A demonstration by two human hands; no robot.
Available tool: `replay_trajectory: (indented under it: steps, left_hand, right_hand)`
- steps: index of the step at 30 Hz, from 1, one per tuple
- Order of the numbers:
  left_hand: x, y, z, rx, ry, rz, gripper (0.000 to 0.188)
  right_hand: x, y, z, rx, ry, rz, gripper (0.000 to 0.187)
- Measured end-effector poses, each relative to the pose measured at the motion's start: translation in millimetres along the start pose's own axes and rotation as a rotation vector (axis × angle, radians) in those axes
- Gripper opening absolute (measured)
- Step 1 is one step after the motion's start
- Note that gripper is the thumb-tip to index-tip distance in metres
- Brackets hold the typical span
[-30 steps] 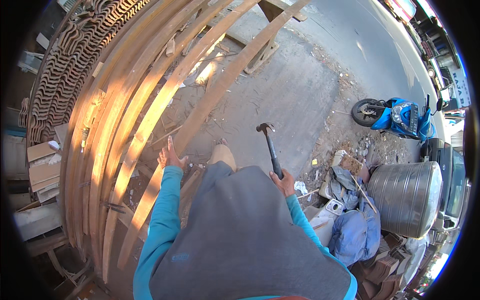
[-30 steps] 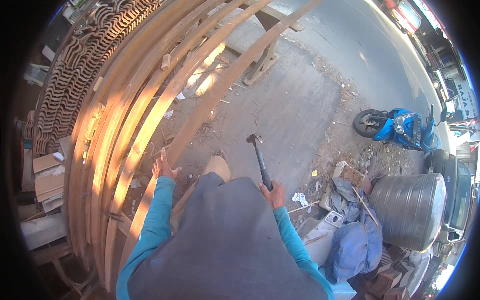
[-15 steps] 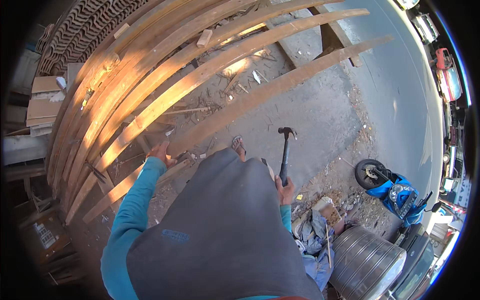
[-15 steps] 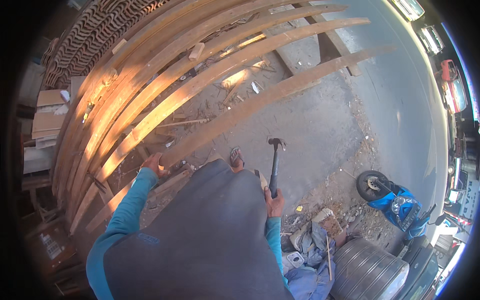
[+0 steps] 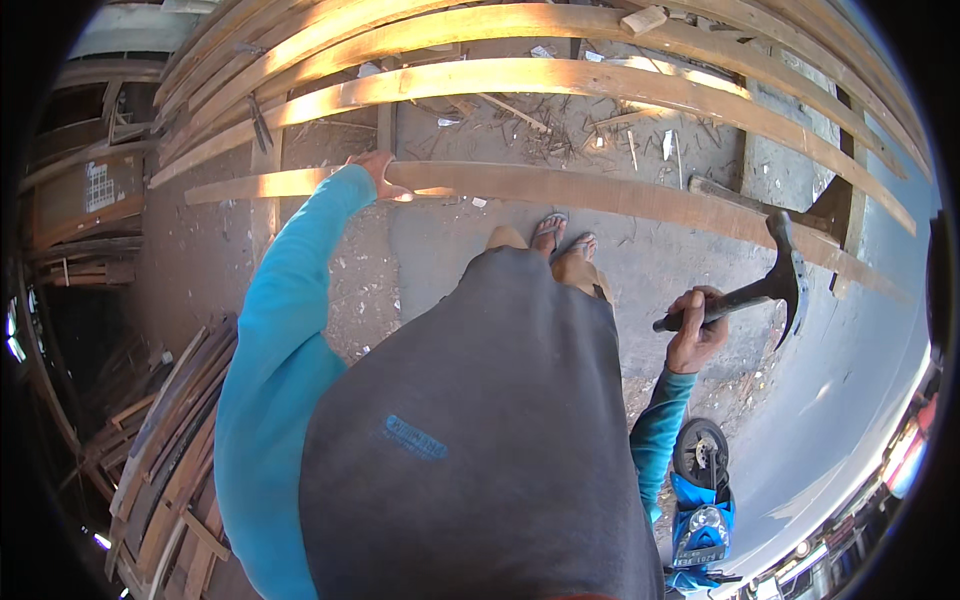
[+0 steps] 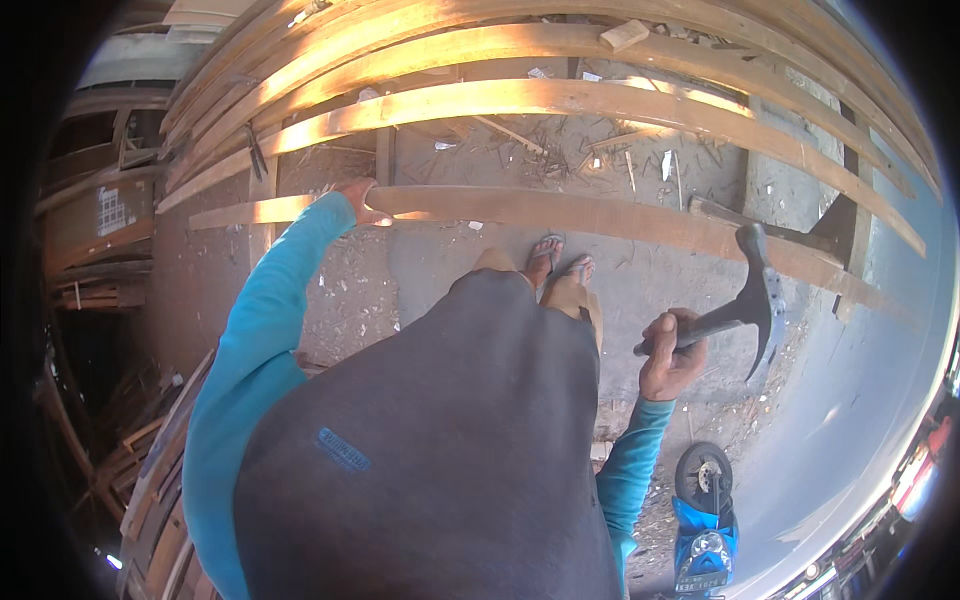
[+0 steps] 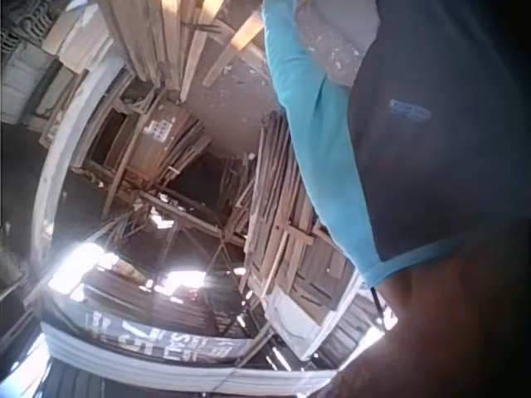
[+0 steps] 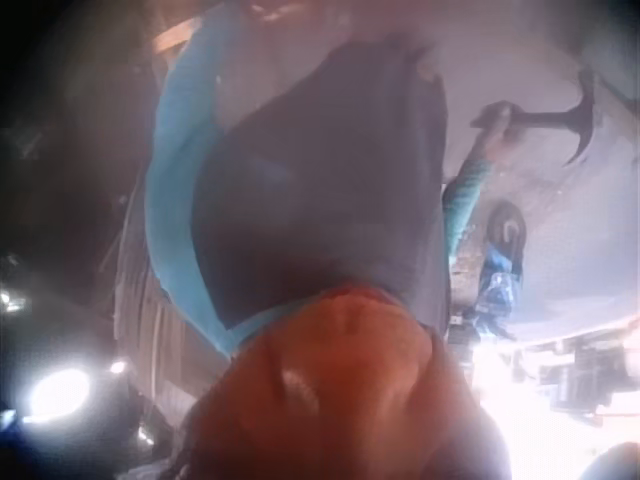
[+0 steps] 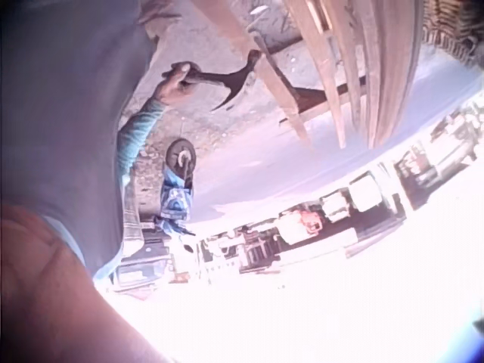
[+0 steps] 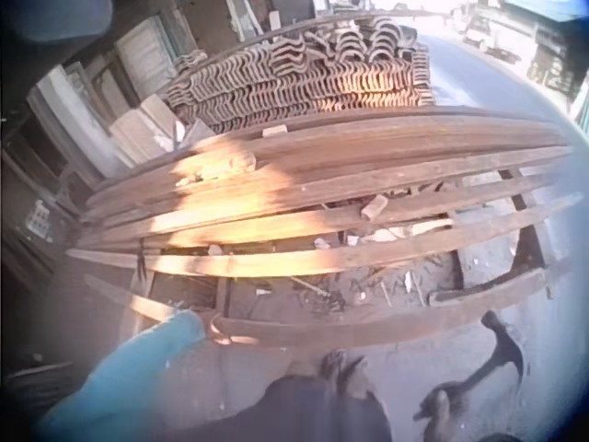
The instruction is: The person removes nails from wooden planks using pliers and a hammer, then rearranges and stacks the planks by hand.
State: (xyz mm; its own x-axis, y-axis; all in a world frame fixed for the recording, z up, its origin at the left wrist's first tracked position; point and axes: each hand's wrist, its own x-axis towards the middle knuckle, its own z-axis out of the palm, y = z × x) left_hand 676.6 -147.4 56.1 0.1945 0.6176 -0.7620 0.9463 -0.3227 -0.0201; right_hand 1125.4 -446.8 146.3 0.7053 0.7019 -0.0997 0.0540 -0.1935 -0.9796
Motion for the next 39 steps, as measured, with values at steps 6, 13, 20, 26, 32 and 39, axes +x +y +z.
replay_trajectory:
  steps: [6, 13, 20, 26, 32, 39]
  left_hand:
    - [-20.7, -1.3, 42.6, 0.031, 0.315, -0.043, 0.098]
    - [-24.8, 2.3, 67.3, -0.034, 0.555, -0.012, 0.097]
    - [-25.6, 4.1, 128.9, -0.104, 0.900, -0.019, 0.092]
    - [-16.0, 10.7, 157.5, -0.172, 1.106, -0.061, 0.083]
    - [-17.5, 13.2, 150.7, -0.361, 1.245, 0.038, 0.054]
    - [-12.1, 12.0, 162.2, -0.312, 1.259, 0.001, 0.033]
  right_hand:
    - [44.9, -17.4, 48.9, -0.159, -0.326, 0.030, 0.027]
    - [-7.9, -17.0, 118.5, -0.256, -0.821, 0.081, 0.032]
    - [-35.6, -91.1, 169.1, -0.058, -0.783, -0.388, 0.022]
    - [-67.6, -63.6, 229.2, 0.382, -0.860, -0.558, 0.025]
    - [-72.5, 27.0, 220.8, -0.919, -1.071, -0.362, 0.032]
    - [-103.9, -78.5, 251.6, -0.193, -0.787, -0.481, 0.028]
